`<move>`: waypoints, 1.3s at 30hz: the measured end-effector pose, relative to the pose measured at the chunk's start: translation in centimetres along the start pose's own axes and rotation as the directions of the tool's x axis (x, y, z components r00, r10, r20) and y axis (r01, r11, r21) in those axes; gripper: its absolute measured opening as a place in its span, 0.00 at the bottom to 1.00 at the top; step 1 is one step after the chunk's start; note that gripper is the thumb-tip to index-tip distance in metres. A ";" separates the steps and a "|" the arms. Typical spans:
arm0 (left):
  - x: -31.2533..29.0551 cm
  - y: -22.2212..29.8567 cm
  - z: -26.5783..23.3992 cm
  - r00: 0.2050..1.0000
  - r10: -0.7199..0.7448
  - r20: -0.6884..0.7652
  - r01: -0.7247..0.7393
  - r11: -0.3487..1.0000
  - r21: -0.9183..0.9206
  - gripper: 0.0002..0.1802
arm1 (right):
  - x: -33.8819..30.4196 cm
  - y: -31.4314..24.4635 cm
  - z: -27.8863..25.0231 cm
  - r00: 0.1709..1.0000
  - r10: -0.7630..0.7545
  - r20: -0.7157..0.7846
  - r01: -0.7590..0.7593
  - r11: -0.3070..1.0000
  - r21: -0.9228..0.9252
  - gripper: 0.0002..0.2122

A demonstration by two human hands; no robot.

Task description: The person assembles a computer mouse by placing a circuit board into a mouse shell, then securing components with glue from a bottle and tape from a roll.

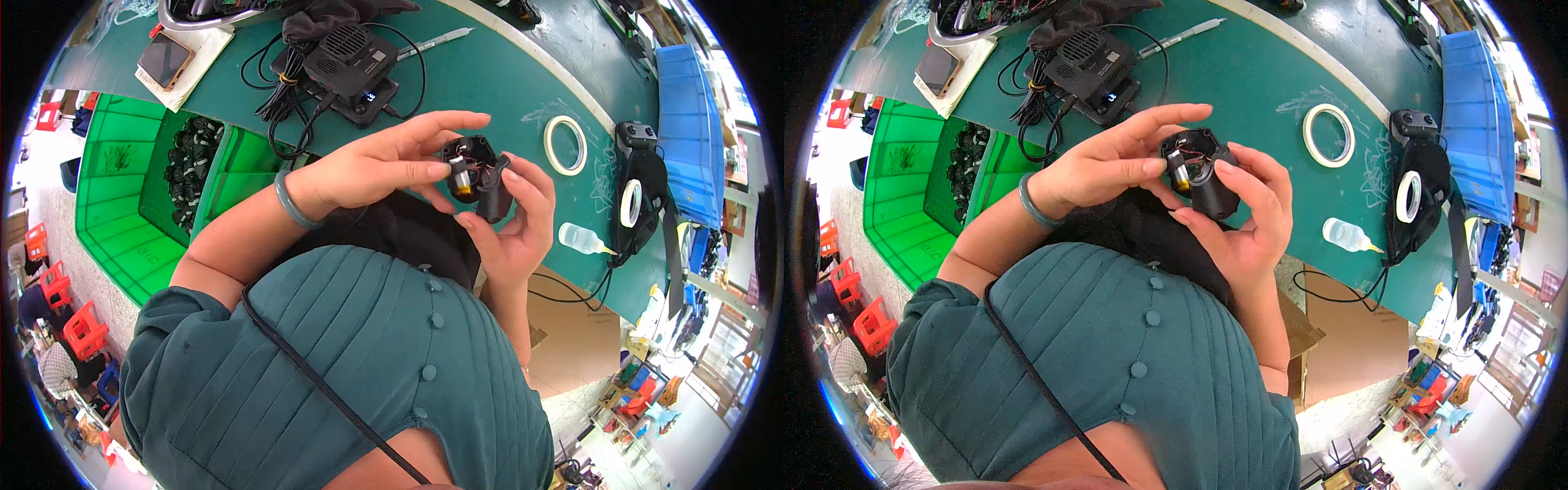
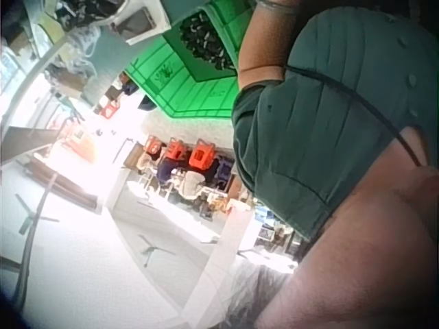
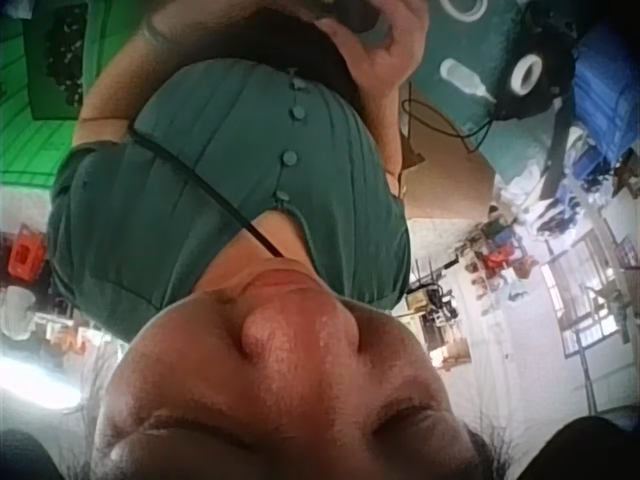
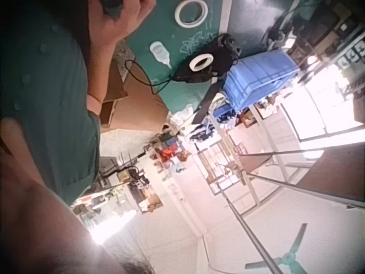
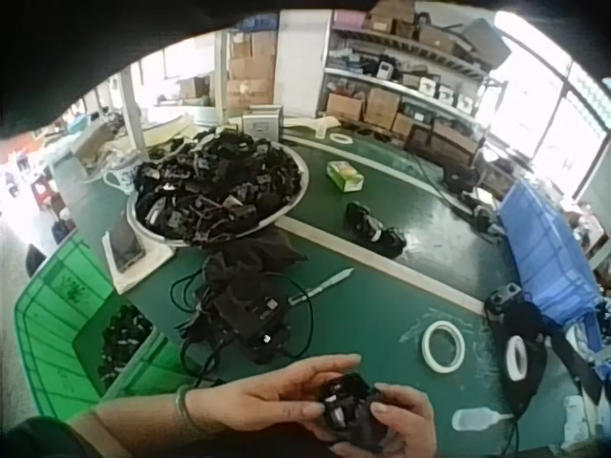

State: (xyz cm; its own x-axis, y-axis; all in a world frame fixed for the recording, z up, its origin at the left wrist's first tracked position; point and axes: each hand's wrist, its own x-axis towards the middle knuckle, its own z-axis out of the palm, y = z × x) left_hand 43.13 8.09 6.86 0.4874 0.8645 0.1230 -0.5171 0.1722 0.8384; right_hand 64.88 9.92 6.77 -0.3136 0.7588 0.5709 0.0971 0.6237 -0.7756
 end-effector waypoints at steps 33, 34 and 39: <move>-0.5 0.2 -0.4 0.994 -0.112 -0.019 0.113 0.993 0.027 0.39 | -0.8 -0.1 0.6 0.994 0.042 0.103 -0.036 0.997 -0.065 0.30; -0.4 -0.3 -0.4 0.999 -0.030 -0.045 0.034 0.994 0.100 0.39 | -0.9 -0.2 0.8 0.992 0.121 0.039 -0.123 0.991 0.046 0.30; -0.5 -0.2 -0.4 0.997 0.038 -0.070 -0.018 0.963 0.269 0.38 | -1.0 0.0 0.6 0.989 0.148 -0.002 -0.146 0.979 0.142 0.32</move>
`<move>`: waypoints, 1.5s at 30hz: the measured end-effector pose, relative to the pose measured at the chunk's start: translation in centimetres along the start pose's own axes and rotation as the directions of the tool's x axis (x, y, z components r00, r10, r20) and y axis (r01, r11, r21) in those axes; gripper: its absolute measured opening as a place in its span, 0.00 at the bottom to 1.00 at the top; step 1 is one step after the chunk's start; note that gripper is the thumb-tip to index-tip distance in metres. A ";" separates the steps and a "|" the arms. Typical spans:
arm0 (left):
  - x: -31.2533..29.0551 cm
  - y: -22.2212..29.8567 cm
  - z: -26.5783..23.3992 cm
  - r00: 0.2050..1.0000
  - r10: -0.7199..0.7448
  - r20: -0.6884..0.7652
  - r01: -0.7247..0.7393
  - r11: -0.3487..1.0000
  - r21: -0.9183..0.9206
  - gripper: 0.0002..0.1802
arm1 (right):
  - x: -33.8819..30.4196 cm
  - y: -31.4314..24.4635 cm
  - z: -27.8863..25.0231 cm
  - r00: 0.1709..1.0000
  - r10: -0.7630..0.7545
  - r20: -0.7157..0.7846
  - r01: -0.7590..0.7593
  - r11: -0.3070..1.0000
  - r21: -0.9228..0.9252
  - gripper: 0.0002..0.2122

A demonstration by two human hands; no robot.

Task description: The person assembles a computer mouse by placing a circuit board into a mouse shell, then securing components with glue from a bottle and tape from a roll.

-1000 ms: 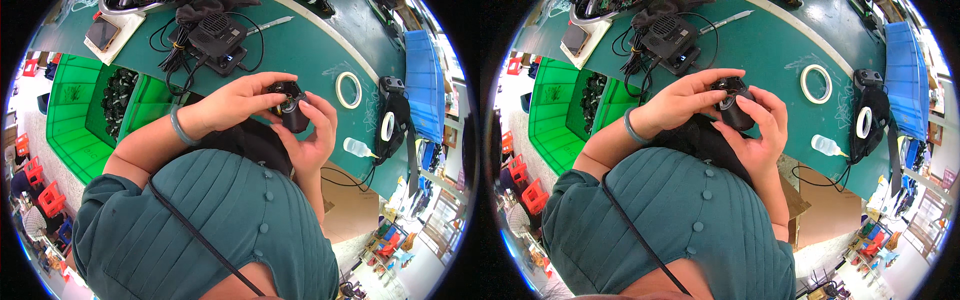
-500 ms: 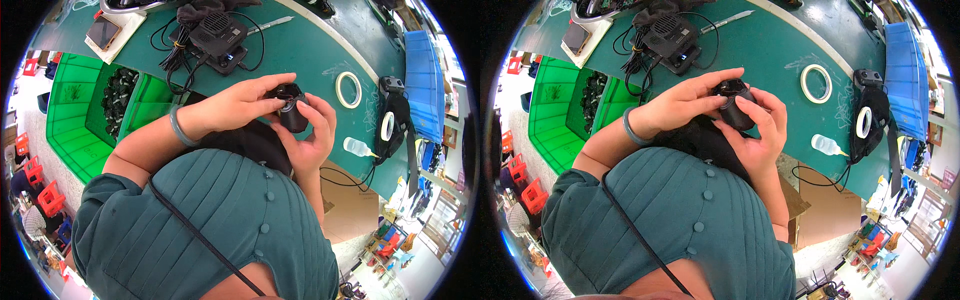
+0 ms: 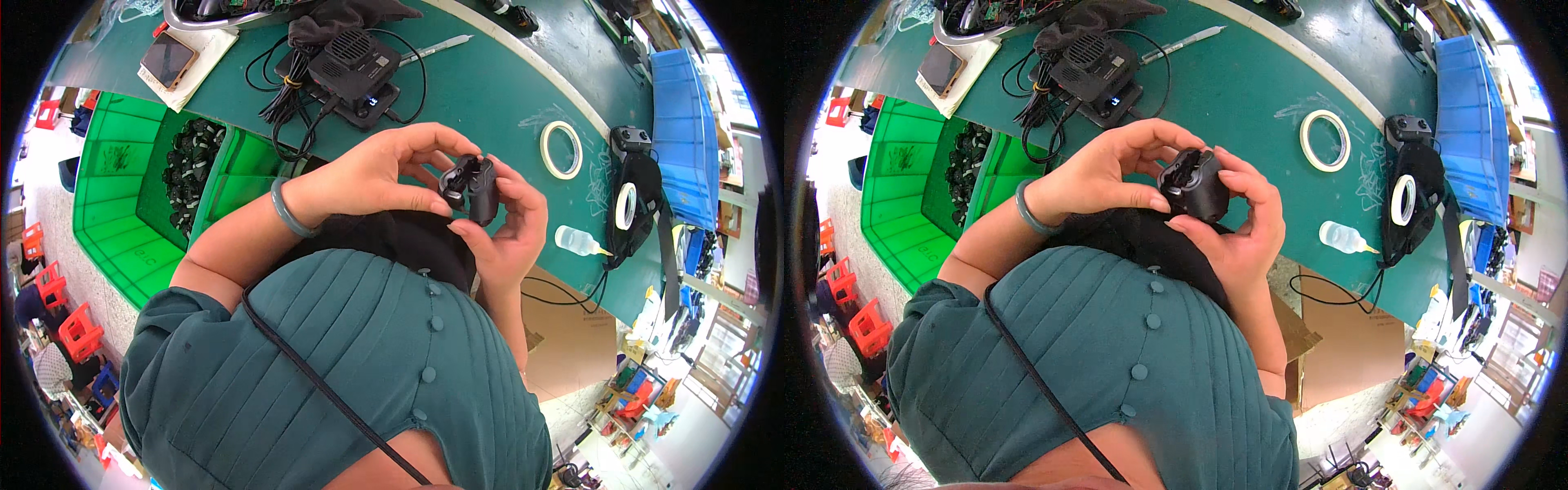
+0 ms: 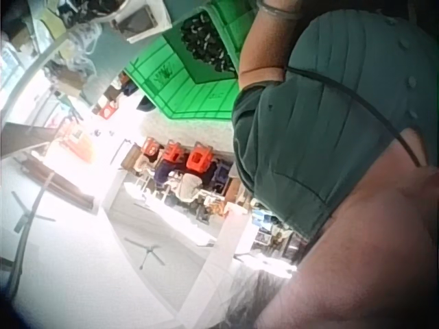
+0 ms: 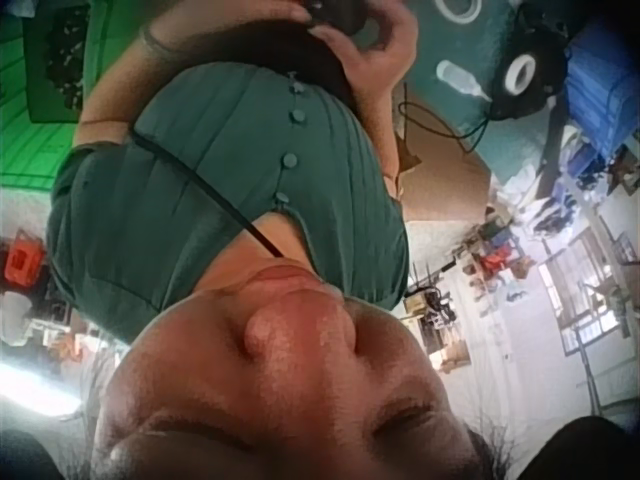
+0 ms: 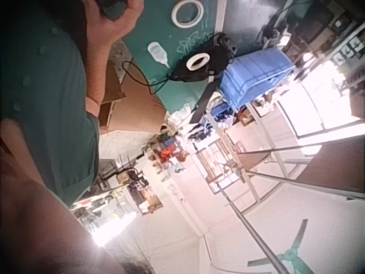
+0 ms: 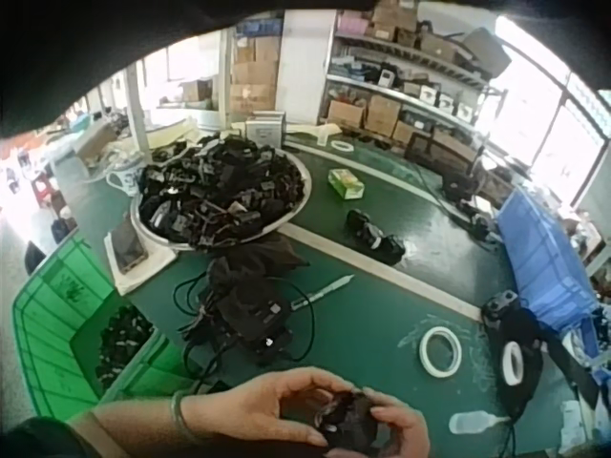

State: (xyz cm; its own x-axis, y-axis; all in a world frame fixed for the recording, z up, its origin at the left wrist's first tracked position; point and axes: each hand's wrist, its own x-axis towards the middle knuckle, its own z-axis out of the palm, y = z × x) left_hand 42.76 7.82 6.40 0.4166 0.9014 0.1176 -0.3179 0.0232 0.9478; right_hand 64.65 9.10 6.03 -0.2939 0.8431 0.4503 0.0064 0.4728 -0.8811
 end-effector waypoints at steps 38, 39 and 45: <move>0.1 0.6 0.9 0.995 0.071 -0.070 -0.069 0.997 0.025 0.37 | 0.1 -0.9 -0.6 0.998 0.054 0.032 -0.060 0.976 0.210 0.29; 0.0 0.6 0.8 0.995 0.071 -0.068 -0.070 0.997 0.023 0.37 | 0.1 -1.0 -0.7 0.998 0.055 0.031 -0.060 0.976 0.208 0.29; 0.0 0.9 0.7 0.995 0.075 -0.068 -0.068 0.992 0.110 0.38 | 0.7 -1.6 -0.9 0.996 0.068 0.061 -0.077 0.986 0.151 0.29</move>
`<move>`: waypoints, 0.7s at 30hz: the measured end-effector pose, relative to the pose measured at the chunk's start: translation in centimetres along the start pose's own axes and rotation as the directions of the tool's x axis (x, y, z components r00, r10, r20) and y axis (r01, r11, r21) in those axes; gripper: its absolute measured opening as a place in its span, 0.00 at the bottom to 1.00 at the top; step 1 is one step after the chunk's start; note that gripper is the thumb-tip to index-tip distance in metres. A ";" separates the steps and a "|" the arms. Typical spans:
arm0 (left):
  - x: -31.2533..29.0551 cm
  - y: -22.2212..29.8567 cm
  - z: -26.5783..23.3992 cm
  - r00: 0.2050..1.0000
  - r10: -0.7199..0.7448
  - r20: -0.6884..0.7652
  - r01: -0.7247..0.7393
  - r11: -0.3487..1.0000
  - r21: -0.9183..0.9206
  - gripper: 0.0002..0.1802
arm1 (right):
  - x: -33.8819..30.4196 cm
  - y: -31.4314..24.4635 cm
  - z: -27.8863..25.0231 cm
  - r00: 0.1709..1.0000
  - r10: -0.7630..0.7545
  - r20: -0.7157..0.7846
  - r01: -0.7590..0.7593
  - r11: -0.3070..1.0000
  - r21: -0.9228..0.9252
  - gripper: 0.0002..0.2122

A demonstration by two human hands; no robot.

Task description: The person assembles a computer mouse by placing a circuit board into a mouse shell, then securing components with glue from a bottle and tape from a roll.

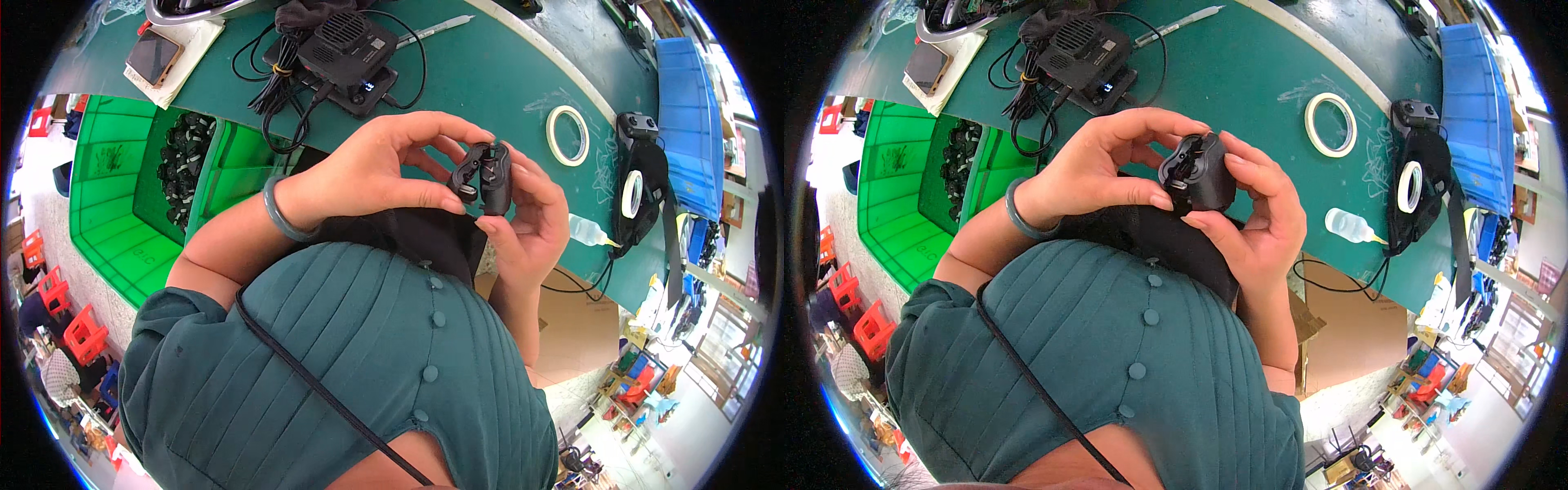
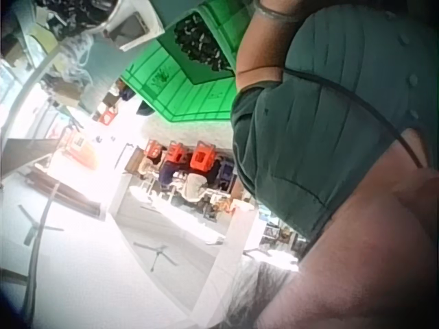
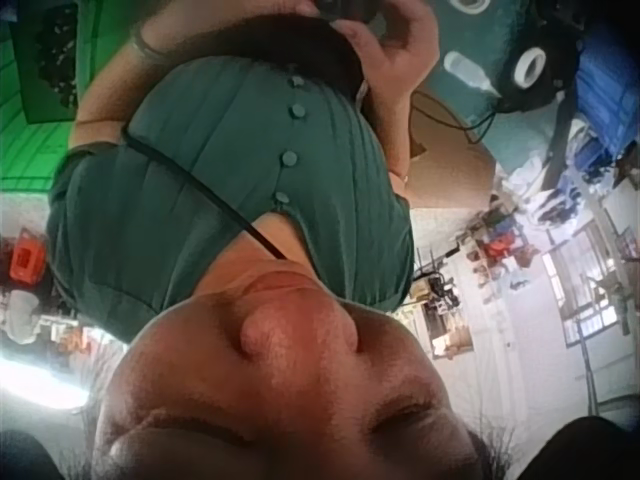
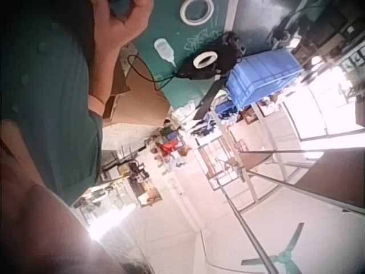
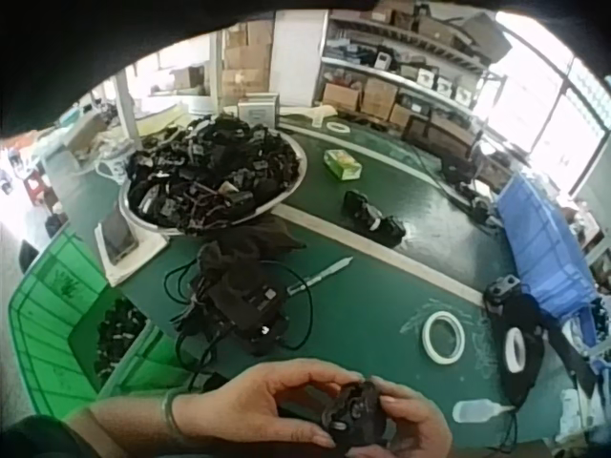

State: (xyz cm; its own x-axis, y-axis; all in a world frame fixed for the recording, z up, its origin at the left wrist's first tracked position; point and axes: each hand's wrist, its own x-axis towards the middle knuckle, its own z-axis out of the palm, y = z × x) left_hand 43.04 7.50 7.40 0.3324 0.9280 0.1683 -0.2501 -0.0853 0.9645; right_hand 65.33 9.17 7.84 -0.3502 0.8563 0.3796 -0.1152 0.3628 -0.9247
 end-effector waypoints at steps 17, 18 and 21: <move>-0.3 0.0 -0.1 0.994 -0.105 -0.013 0.094 0.933 -0.348 0.33 | 0.0 0.2 -0.1 0.998 0.062 -0.003 -0.060 0.986 0.153 0.31; -0.2 0.2 0.0 0.994 -0.105 -0.014 0.093 0.933 -0.348 0.33 | -0.1 0.4 -0.1 0.998 0.061 -0.003 -0.060 0.986 0.153 0.31; 0.0 0.8 0.6 0.960 -0.274 -0.052 0.207 0.827 -0.522 0.26 | -0.2 0.7 0.0 1.000 -0.009 0.020 0.007 0.998 0.063 0.31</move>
State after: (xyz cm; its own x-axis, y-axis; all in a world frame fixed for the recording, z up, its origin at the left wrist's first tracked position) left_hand 43.37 7.17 8.34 0.3402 0.9335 -0.1132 -0.6130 0.3114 0.7261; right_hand 65.33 9.24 7.11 -0.3680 0.8455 0.3869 -0.1758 0.3454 -0.9219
